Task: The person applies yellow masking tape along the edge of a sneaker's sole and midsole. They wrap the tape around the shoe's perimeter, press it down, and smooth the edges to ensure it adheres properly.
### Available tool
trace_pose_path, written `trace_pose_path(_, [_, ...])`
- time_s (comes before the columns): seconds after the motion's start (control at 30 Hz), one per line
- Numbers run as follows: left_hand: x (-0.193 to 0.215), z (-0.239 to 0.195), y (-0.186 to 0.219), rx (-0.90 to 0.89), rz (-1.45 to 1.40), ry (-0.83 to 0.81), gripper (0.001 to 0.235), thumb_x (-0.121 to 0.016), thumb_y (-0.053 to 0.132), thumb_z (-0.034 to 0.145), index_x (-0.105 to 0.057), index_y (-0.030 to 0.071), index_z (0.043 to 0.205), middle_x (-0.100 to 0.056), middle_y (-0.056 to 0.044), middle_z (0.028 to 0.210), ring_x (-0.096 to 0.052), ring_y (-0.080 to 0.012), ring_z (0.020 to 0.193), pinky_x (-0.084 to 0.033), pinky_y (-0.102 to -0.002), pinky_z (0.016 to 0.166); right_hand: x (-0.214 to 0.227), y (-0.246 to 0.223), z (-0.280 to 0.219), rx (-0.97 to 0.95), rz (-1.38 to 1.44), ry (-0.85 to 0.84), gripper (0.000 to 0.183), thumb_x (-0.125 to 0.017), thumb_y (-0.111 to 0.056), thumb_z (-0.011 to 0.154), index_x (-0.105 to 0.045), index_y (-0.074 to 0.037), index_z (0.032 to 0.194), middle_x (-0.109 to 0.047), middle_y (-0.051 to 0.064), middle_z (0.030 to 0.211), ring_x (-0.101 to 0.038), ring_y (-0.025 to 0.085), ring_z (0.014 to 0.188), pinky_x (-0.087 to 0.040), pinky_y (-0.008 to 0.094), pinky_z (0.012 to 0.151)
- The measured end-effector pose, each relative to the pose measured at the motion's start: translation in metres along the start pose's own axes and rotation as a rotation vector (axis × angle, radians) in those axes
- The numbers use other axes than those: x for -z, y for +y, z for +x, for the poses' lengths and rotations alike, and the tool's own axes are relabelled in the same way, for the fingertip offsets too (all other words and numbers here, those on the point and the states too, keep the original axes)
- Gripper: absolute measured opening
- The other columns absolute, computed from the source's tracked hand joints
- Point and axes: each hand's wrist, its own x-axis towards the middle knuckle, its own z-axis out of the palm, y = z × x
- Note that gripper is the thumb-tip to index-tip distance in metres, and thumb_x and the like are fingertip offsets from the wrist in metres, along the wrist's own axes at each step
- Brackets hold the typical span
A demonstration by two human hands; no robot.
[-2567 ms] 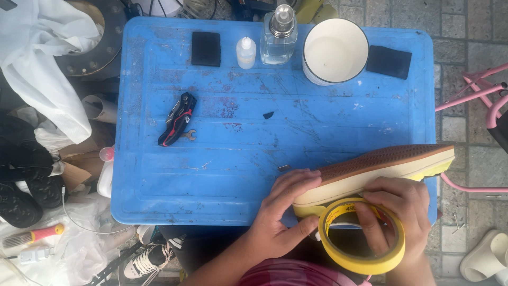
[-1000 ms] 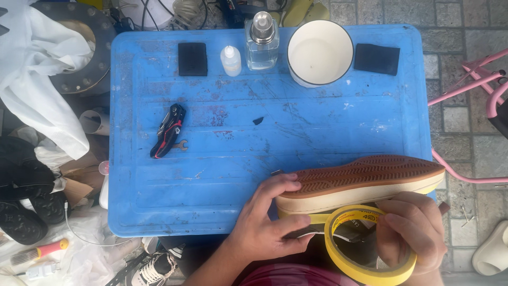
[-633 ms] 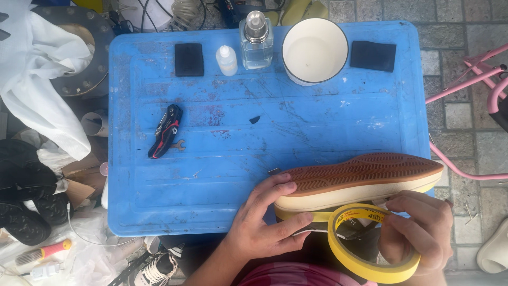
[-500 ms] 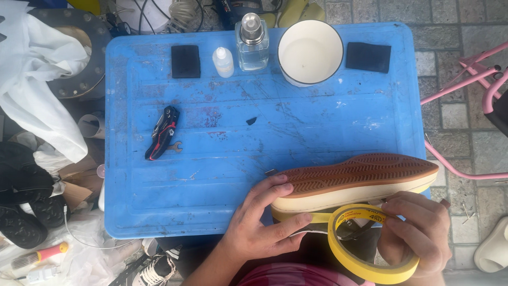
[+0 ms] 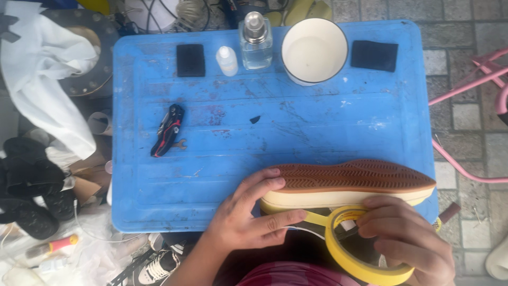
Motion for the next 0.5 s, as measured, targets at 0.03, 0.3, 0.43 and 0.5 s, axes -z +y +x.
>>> trace_pose_path(0.03, [0.007,-0.001,-0.004,-0.004,0.003,-0.008,0.052,-0.088,0.017,0.079,-0.074,0.028,0.128,-0.048,-0.014,0.143,-0.062,-0.0411,0.13,-0.06,-0.049,0.11,-0.001,0.002,0.002,0.0,-0.016,-0.062,0.012,-0.064,-0.013,0.095,-0.056,-0.005,0.099,-0.073,0.015,0.093,-0.078,0.027,0.089,-0.06,0.058,0.098])
trace_pose_path(0.3, [0.014,-0.002,-0.014,0.064,0.002,0.004,0.058,-0.08,0.011,0.078,-0.07,0.028,0.132,-0.045,-0.014,0.146,-0.06,-0.0392,0.135,-0.054,-0.049,0.114,0.009,0.008,0.023,-0.044,-0.254,-0.418,0.03,-0.079,-0.017,0.082,-0.065,-0.007,0.107,-0.07,0.014,0.119,-0.069,0.032,0.12,-0.056,0.045,0.101])
trace_pose_path(0.43, [0.012,-0.002,-0.012,0.102,0.035,-0.013,0.059,-0.078,0.011,0.077,-0.071,0.03,0.132,-0.045,-0.014,0.144,-0.059,-0.0387,0.134,-0.056,-0.048,0.116,0.022,0.009,0.028,-0.055,-0.383,-0.591,0.037,-0.073,-0.017,0.075,-0.071,-0.01,0.111,-0.069,0.009,0.131,-0.06,0.033,0.132,-0.05,0.048,0.107])
trace_pose_path(0.5, [0.012,-0.002,-0.011,0.113,0.065,-0.03,0.059,-0.078,0.012,0.076,-0.071,0.032,0.132,-0.044,-0.014,0.143,-0.058,-0.0389,0.134,-0.055,-0.048,0.116,0.025,0.01,0.027,-0.105,-0.359,-0.658,0.036,-0.074,-0.019,0.075,-0.074,-0.017,0.111,-0.069,0.005,0.136,-0.059,0.03,0.135,-0.047,0.047,0.107])
